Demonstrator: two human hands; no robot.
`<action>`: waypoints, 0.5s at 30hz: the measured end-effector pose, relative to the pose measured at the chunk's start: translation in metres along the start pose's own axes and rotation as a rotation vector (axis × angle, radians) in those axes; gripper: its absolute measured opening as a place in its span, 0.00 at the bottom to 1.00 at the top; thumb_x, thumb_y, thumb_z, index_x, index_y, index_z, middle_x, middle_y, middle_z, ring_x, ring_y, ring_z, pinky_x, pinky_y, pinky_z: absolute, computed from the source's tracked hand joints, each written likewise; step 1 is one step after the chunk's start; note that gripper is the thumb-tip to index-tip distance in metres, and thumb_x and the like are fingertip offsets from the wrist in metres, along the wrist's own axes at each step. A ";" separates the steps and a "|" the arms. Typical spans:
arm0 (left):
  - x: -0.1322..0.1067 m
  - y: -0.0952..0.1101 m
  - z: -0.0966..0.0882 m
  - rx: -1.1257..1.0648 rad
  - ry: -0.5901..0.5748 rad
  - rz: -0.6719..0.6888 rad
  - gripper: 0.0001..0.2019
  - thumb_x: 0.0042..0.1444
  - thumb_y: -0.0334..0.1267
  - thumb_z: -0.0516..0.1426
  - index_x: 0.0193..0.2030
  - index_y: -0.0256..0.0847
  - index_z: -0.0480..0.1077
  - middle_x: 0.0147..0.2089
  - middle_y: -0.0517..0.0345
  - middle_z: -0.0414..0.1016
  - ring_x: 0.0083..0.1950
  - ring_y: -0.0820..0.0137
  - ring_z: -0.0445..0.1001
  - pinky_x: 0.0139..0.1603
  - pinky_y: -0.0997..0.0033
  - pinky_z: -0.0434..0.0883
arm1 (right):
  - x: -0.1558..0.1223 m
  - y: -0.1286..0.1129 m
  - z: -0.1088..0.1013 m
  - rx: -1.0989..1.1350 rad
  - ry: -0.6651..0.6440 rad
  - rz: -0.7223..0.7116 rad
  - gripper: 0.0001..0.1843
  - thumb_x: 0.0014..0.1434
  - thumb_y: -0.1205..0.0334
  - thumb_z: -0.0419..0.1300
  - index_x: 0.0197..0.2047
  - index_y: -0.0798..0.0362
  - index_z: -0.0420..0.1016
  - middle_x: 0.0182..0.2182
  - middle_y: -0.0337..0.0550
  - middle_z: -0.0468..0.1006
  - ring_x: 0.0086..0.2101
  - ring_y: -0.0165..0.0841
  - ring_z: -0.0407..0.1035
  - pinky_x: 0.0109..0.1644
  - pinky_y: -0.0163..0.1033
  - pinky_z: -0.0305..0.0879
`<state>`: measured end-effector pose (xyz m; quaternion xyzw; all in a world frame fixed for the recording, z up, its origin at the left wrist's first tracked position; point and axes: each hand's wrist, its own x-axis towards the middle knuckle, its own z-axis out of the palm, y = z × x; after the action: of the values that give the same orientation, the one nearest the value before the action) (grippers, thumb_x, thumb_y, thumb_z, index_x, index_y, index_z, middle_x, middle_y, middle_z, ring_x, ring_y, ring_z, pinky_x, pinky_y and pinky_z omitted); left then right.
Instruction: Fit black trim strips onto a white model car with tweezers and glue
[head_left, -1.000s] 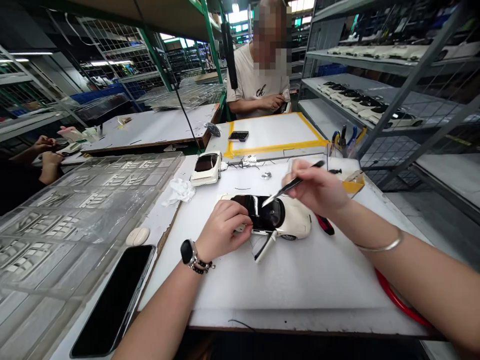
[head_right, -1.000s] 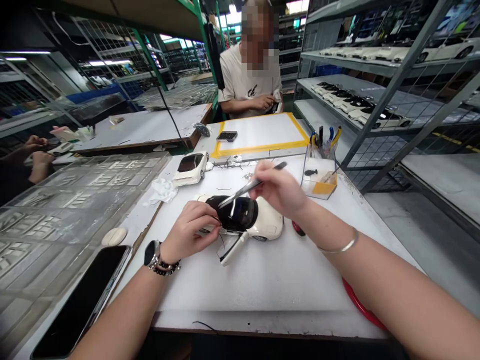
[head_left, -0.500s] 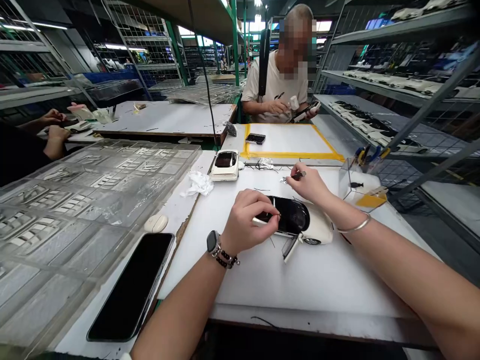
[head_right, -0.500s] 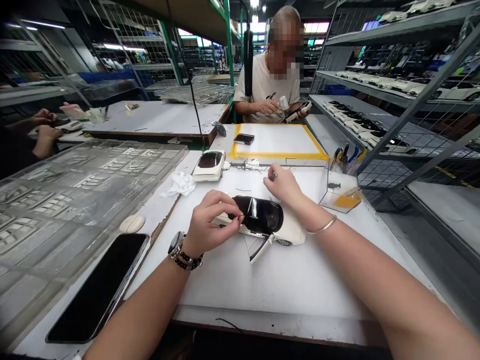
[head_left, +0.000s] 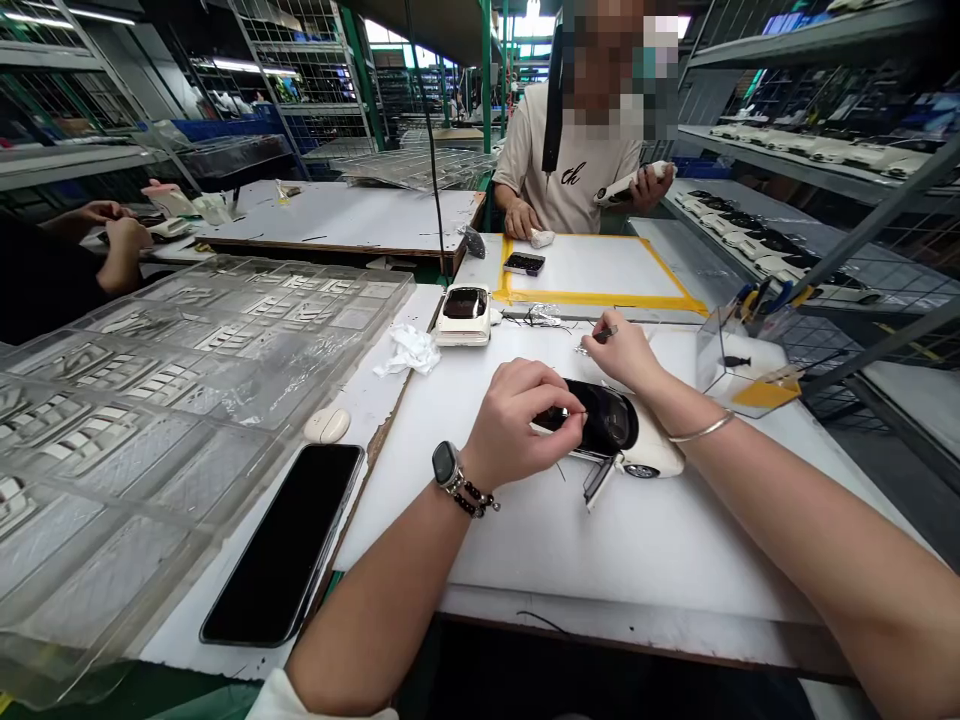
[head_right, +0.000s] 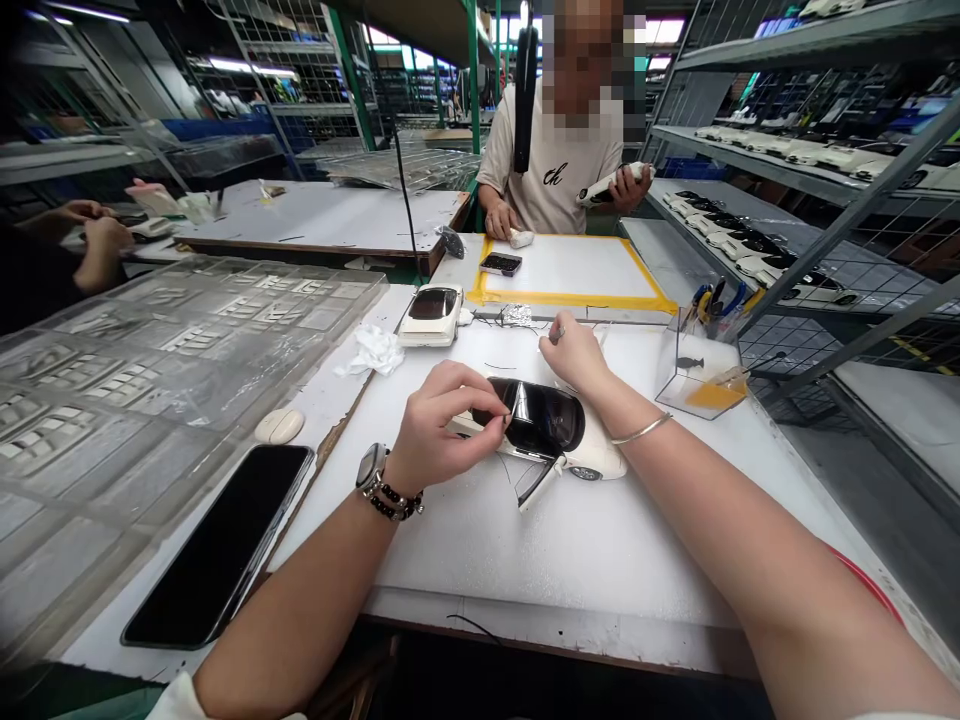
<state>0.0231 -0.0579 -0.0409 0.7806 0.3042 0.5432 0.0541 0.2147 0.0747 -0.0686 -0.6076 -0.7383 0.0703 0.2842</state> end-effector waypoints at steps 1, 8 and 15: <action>0.000 0.000 0.000 -0.002 0.002 0.001 0.04 0.51 0.30 0.57 0.27 0.40 0.71 0.29 0.57 0.73 0.33 0.70 0.68 0.38 0.64 0.67 | -0.001 0.001 -0.002 -0.006 -0.028 -0.045 0.05 0.52 0.63 0.54 0.32 0.51 0.59 0.26 0.42 0.70 0.27 0.35 0.62 0.31 0.37 0.54; 0.000 -0.001 0.002 -0.006 0.012 0.018 0.04 0.50 0.30 0.58 0.27 0.39 0.72 0.28 0.57 0.72 0.32 0.70 0.68 0.37 0.65 0.67 | -0.010 0.017 -0.018 -0.052 -0.245 -0.322 0.06 0.53 0.62 0.56 0.31 0.50 0.60 0.25 0.40 0.70 0.27 0.33 0.62 0.32 0.37 0.54; 0.000 -0.001 0.001 -0.001 0.016 0.016 0.03 0.50 0.30 0.58 0.27 0.40 0.72 0.29 0.57 0.73 0.32 0.70 0.68 0.37 0.65 0.67 | -0.012 0.022 -0.013 -0.079 -0.251 -0.362 0.04 0.55 0.60 0.53 0.33 0.51 0.62 0.29 0.45 0.72 0.29 0.35 0.64 0.33 0.37 0.56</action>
<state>0.0238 -0.0573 -0.0419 0.7787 0.2983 0.5499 0.0479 0.2413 0.0657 -0.0717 -0.4621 -0.8672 0.0644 0.1740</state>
